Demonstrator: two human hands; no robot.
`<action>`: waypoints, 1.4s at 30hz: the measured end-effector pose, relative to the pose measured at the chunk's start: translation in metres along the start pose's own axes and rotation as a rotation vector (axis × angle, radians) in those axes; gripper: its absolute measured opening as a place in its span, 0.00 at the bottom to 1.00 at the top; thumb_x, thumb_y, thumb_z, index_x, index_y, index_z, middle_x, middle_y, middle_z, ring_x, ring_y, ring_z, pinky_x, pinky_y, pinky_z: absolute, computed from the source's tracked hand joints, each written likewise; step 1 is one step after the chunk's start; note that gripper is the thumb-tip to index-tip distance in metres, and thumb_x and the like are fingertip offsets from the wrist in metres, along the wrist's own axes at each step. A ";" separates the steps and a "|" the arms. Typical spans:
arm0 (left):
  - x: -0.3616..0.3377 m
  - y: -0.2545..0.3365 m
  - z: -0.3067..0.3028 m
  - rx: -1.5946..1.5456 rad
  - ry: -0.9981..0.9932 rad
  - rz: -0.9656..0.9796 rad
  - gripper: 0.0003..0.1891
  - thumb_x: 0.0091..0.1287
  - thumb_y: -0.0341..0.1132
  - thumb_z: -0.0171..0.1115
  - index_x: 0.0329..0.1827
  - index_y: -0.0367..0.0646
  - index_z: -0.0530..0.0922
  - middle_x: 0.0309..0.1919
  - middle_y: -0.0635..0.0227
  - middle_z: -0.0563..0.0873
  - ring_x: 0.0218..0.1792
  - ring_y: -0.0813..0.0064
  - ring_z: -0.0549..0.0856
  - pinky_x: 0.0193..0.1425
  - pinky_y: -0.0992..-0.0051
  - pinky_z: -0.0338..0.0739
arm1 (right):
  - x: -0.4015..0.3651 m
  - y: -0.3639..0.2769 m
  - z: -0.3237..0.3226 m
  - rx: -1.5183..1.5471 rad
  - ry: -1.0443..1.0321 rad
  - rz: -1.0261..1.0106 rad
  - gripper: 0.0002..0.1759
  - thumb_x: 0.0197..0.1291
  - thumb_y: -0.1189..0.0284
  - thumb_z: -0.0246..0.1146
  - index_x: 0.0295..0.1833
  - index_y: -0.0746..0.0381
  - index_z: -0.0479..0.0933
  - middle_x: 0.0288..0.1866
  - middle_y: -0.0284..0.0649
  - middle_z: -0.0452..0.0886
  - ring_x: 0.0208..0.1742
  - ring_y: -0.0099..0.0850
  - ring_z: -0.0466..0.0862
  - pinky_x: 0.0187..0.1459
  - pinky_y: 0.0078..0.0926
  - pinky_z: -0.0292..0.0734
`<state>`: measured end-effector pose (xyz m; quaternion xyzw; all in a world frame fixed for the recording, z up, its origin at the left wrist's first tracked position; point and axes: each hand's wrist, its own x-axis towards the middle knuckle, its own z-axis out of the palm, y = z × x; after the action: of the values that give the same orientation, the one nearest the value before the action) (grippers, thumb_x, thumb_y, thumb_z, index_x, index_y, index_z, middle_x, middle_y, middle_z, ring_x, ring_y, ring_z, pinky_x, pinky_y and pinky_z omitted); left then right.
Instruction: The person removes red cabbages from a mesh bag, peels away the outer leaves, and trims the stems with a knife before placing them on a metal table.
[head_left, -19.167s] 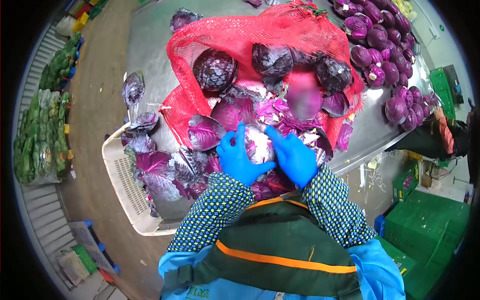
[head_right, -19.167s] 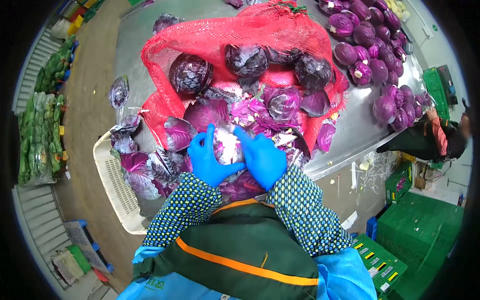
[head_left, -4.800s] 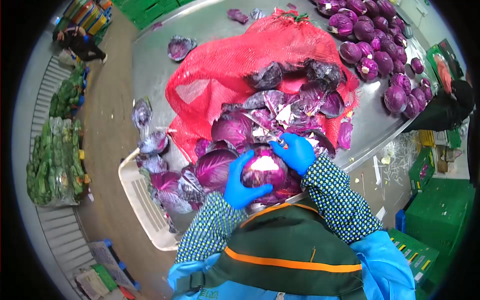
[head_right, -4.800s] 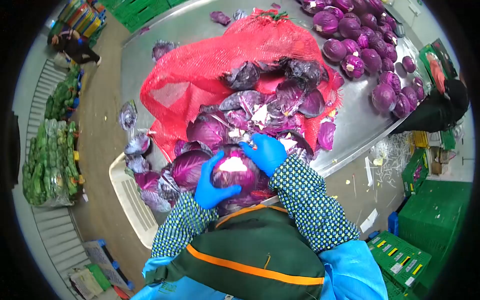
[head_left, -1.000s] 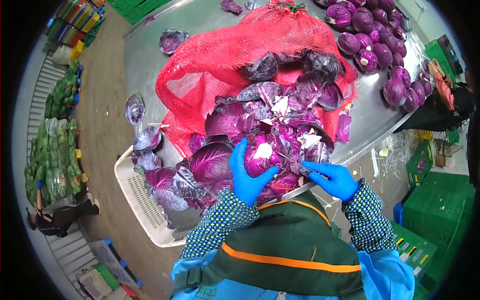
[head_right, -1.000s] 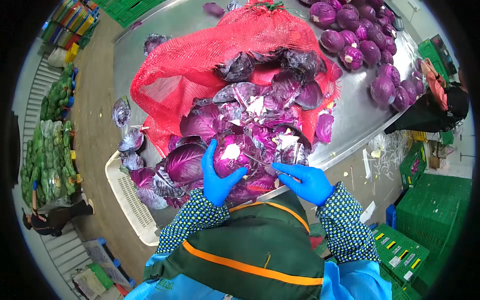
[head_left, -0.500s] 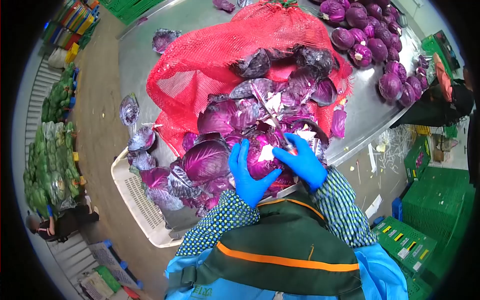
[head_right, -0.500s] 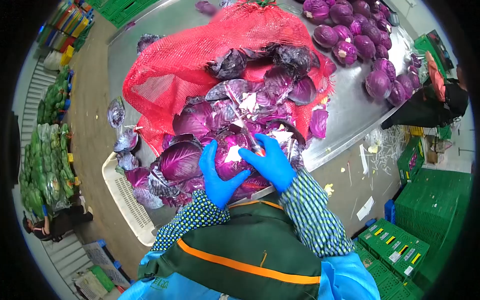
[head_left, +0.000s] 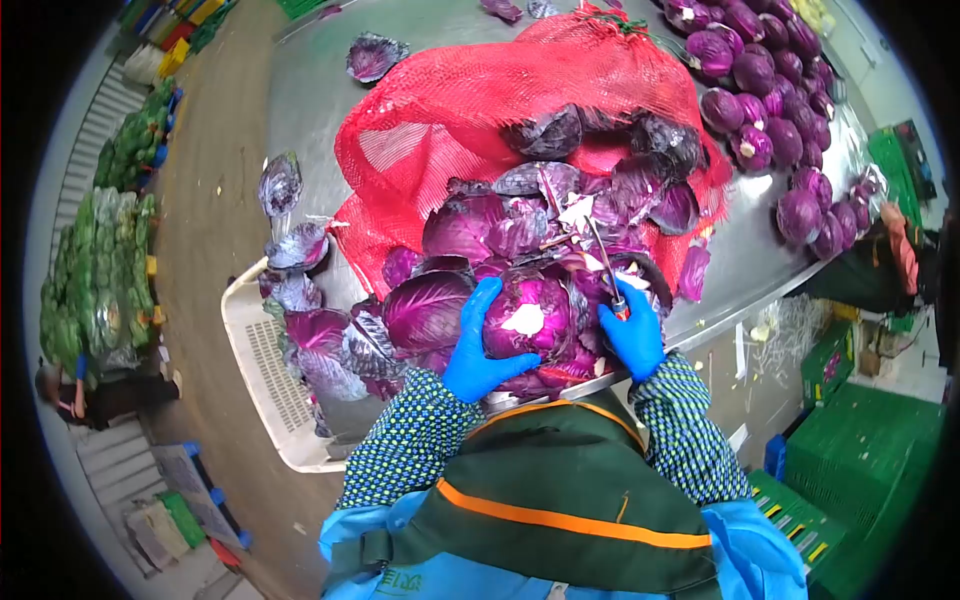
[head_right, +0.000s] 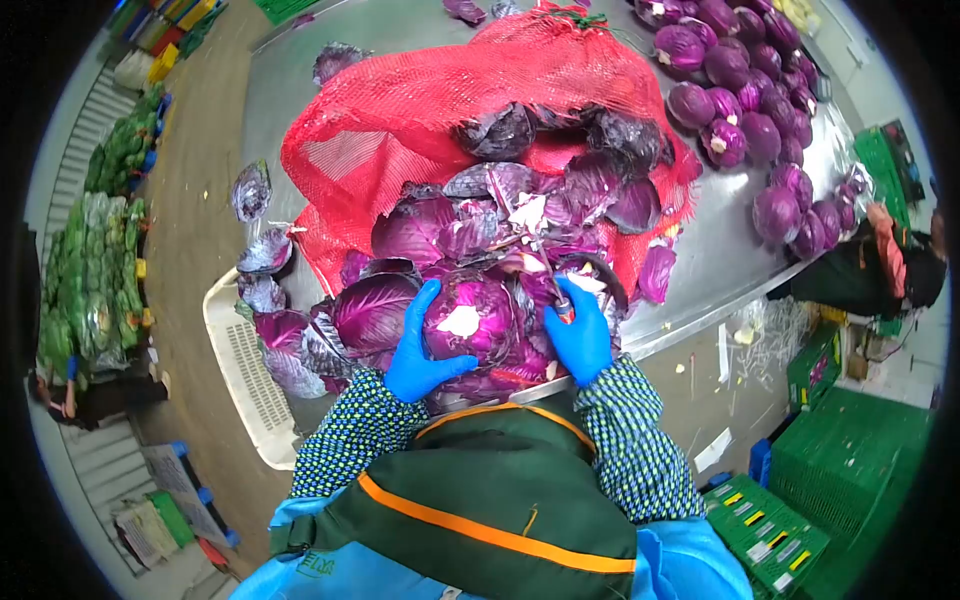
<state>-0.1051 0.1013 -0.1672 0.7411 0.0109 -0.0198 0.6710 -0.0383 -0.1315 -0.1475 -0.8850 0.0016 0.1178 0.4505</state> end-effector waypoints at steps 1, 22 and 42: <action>0.001 0.005 0.003 -0.007 0.013 -0.004 0.54 0.40 0.37 0.80 0.71 0.41 0.55 0.70 0.52 0.55 0.71 0.56 0.57 0.74 0.62 0.52 | 0.001 -0.024 -0.008 0.063 0.047 -0.219 0.36 0.51 0.66 0.68 0.66 0.63 0.64 0.62 0.55 0.70 0.64 0.46 0.70 0.63 0.37 0.65; -0.002 0.067 0.010 0.770 -0.162 0.152 0.51 0.37 0.51 0.77 0.67 0.47 0.62 0.68 0.53 0.60 0.67 0.43 0.58 0.67 0.49 0.56 | 0.101 -0.041 0.043 -0.178 -0.139 -0.011 0.27 0.54 0.49 0.63 0.42 0.66 0.79 0.35 0.55 0.82 0.39 0.49 0.83 0.42 0.42 0.76; 0.014 0.061 -0.014 0.485 -0.111 -0.481 0.47 0.47 0.46 0.77 0.64 0.32 0.60 0.59 0.48 0.68 0.62 0.57 0.70 0.66 0.63 0.66 | -0.048 -0.031 0.024 0.101 -0.071 -0.303 0.18 0.50 0.71 0.68 0.48 0.62 0.78 0.43 0.46 0.80 0.45 0.42 0.79 0.48 0.35 0.75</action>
<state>-0.0880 0.1093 -0.1059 0.8531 0.1437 -0.2199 0.4508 -0.0865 -0.0995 -0.1265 -0.8465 -0.1420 0.0795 0.5068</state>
